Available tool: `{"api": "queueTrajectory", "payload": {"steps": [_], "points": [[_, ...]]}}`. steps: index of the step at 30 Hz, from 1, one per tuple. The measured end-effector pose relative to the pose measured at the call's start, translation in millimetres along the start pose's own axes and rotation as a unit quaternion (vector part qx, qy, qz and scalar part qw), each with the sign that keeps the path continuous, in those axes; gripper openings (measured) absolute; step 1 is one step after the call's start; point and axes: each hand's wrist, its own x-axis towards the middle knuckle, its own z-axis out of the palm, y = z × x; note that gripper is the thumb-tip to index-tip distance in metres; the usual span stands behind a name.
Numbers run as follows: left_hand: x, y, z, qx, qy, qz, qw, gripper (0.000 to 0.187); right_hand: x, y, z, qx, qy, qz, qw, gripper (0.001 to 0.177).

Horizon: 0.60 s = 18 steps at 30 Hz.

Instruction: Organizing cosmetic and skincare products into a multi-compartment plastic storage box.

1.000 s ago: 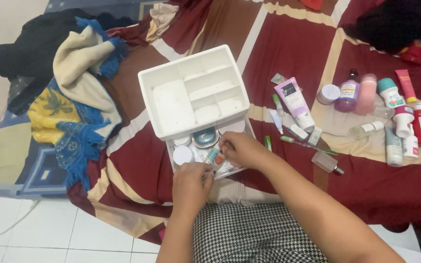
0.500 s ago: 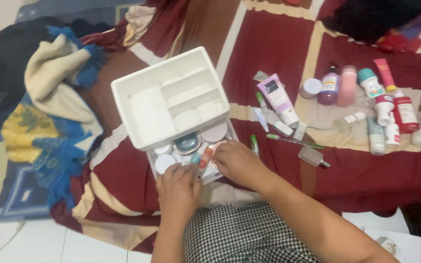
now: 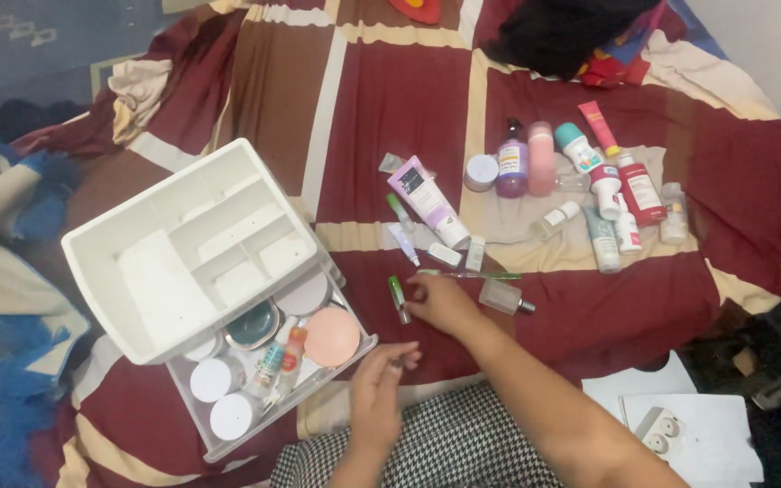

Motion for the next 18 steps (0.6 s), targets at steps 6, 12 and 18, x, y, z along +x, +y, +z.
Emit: {"api": "queueTrajectory", "payload": {"steps": [6, 12, 18], "points": [[32.0, -76.5, 41.7, 0.038, 0.054, -0.03, 0.997, 0.03, 3.1, 27.3, 53.6, -0.13, 0.002, -0.123, 0.984, 0.043], [23.4, -5.1, 35.6, 0.092, -0.003, 0.025, 0.995, 0.033, 5.8, 54.8, 15.4, 0.221, 0.014, -0.097, 0.97, 0.036], [2.6, 51.2, 22.7, 0.113, 0.04, 0.134, 0.984, 0.043, -27.6, 7.9, -69.6, 0.451, -0.137, -0.054, 0.88, 0.036]]}}
